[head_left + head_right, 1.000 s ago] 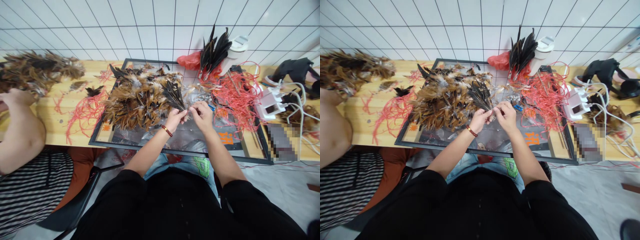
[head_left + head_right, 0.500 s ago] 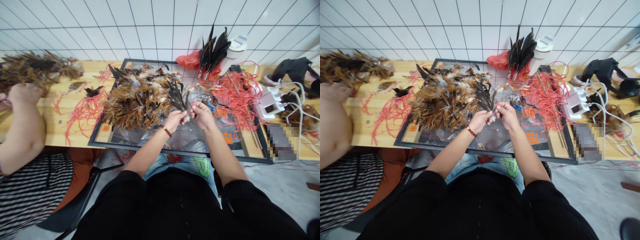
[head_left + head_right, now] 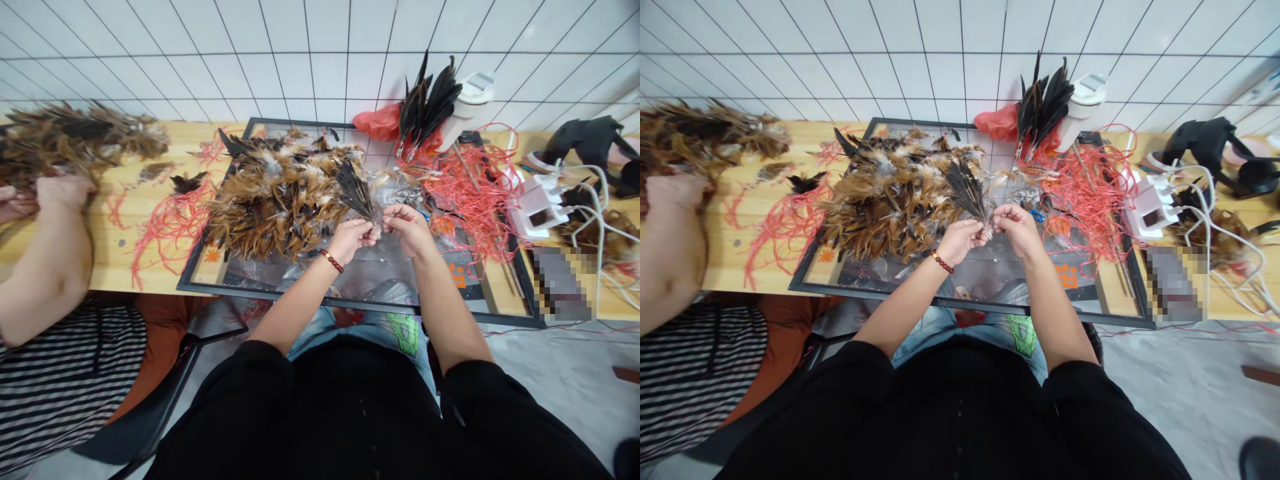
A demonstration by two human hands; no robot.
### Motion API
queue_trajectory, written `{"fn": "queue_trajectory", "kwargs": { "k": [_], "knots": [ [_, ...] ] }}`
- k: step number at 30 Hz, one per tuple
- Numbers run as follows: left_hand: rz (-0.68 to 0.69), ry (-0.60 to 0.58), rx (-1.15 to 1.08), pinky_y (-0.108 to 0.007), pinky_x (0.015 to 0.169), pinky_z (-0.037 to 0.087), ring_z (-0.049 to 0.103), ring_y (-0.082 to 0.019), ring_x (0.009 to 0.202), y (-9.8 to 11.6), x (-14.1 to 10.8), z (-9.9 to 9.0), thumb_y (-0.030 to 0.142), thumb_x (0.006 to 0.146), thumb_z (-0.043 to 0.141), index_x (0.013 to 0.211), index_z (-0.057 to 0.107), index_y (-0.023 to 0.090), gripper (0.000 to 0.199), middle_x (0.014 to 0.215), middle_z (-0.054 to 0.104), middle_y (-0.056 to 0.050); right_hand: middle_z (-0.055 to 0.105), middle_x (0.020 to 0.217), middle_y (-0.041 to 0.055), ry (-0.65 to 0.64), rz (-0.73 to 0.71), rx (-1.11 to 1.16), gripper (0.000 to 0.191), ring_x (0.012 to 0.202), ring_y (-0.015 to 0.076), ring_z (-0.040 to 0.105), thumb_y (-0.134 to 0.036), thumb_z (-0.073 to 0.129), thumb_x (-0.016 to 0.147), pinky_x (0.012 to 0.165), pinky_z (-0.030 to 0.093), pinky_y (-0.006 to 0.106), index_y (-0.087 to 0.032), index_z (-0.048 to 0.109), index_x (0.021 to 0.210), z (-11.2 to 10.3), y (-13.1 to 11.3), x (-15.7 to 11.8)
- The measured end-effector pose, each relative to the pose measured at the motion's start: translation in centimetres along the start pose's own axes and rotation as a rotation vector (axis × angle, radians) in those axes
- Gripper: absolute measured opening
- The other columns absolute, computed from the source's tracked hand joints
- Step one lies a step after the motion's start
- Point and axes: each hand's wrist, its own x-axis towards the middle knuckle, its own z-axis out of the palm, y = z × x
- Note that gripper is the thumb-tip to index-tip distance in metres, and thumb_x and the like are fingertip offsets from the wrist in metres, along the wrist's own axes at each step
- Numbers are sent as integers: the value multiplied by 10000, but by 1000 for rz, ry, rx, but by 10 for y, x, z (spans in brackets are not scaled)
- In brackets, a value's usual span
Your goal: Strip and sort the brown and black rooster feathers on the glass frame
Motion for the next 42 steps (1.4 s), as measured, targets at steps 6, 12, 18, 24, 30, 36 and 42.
{"fn": "queue_trajectory", "kwargs": {
  "k": [6, 12, 18, 24, 30, 36, 42],
  "knots": [
    [63, 17, 20, -214, 584, 477, 587, -67, 552, -2, 2, 0, 170, 804, 730, 701, 604, 99, 178, 606, 616, 7, 594, 642, -37, -15, -47, -145, 336, 569, 88, 522, -375, 853, 590, 568, 444, 246, -191, 668, 802, 2, 3, -2],
    [100, -3, 34, -219, 578, 466, 576, -72, 542, -4, 3, 0, 145, 828, 695, 691, 611, 99, 167, 577, 601, 14, 573, 592, -30, 4, -75, -192, 388, 531, 79, 477, -496, 863, 596, 538, 403, 242, -182, 656, 692, 5, 8, 0],
    [62, -61, -69, -194, 565, 437, 574, -55, 545, 1, 0, 0, 240, 773, 783, 724, 618, 111, 215, 610, 632, 13, 568, 552, -38, 33, -11, -87, 423, 498, 77, 481, -528, 869, 579, 496, 383, 225, -188, 647, 697, 3, 7, 1],
    [30, -20, -147, -195, 573, 402, 565, -48, 566, 3, 1, 1, 228, 729, 822, 715, 667, 94, 206, 632, 648, 0, 557, 544, -47, 26, -14, -82, 459, 483, 72, 482, -563, 868, 561, 488, 388, 220, -190, 638, 698, 2, 6, 0],
    [72, 63, -228, -187, 538, 329, 501, -19, 548, 4, 2, 3, 179, 687, 845, 671, 677, 99, 187, 682, 666, -2, 542, 548, -43, 82, -79, -150, 473, 475, 75, 444, -606, 834, 582, 477, 366, 229, -194, 617, 665, 0, 4, 1],
    [124, 66, -269, -186, 497, 290, 456, -5, 530, 5, 2, 1, 190, 725, 820, 708, 682, 108, 161, 689, 628, 14, 495, 532, -44, 298, -242, -290, 436, 516, 98, 421, -618, 748, 700, 532, 374, 250, -198, 634, 679, -10, 4, 6],
    [117, 72, -237, -189, 496, 296, 416, -5, 503, 8, 0, 2, 239, 721, 827, 712, 678, 128, 186, 648, 605, 33, 584, 634, -17, 38, -320, -611, 450, 576, 123, 454, -595, 715, 747, 612, 390, 280, -204, 757, 966, 0, 6, -5]
  ]
}}
